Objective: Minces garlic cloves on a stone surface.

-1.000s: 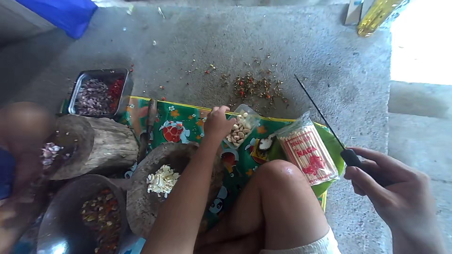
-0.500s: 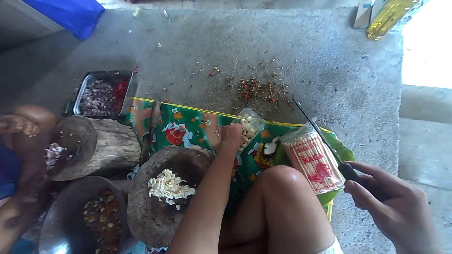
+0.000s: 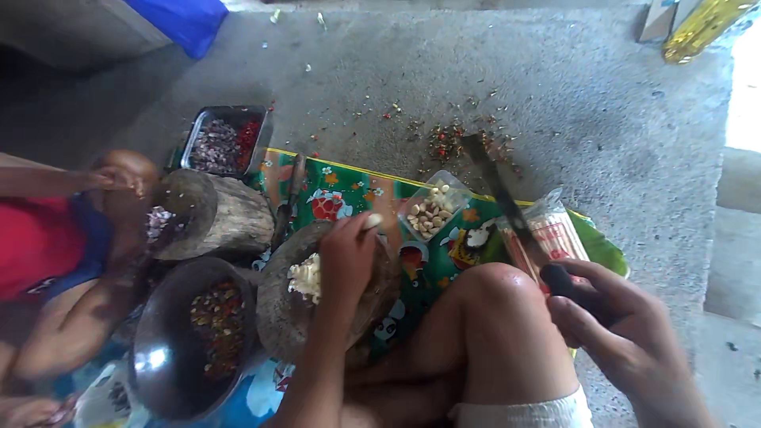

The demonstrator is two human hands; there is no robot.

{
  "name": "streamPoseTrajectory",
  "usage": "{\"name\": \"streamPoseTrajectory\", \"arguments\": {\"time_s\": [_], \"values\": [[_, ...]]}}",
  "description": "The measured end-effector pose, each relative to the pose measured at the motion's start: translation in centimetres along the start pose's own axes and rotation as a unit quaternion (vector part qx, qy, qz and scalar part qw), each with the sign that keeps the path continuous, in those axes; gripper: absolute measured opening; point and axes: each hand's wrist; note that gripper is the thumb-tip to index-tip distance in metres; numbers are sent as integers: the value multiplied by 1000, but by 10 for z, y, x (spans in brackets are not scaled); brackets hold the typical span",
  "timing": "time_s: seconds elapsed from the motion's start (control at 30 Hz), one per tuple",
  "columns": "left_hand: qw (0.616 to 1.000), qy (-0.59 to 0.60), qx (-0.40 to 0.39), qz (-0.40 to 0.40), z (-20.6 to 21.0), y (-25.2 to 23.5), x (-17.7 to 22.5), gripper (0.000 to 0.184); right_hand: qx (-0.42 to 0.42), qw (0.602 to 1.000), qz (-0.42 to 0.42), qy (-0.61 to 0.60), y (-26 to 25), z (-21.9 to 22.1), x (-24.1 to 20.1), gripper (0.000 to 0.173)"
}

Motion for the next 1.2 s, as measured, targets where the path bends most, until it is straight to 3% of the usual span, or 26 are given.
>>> {"name": "streamPoseTrajectory", "arguments": {"time_s": [0.07,0.17,0.3,0.37,0.47,0.63,0.83,1.2], "values": [[993,-50,24,-99,-29,62,-31,32,-54,998,-16,11,-3,31,-5,39],[967,-68,-12,-245,-47,135,-68,34,-154,986,-37,47,-3,90,-14,38],[955,-81,7,-285,-25,179,-93,34,-305,946,28,104,6,170,-14,38],[955,-80,2,-286,-22,183,-93,33,-332,928,47,160,13,200,-10,40],[953,12,17,-301,-30,190,-90,42,-309,928,39,204,27,223,-2,40],[947,85,140,-276,-19,204,-101,33,-273,929,25,247,39,241,6,41],[945,79,64,-312,-26,197,-97,22,-280,896,36,342,45,247,5,49],[917,106,145,-357,-20,192,-81,12,-246,888,-4,388,64,245,22,51]]}}
Point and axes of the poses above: each hand's wrist, its own y-axis away from the middle knuckle, its own z-axis out of the palm, x = y × z, and after that the axes turned 11 degrees about z, right-handed
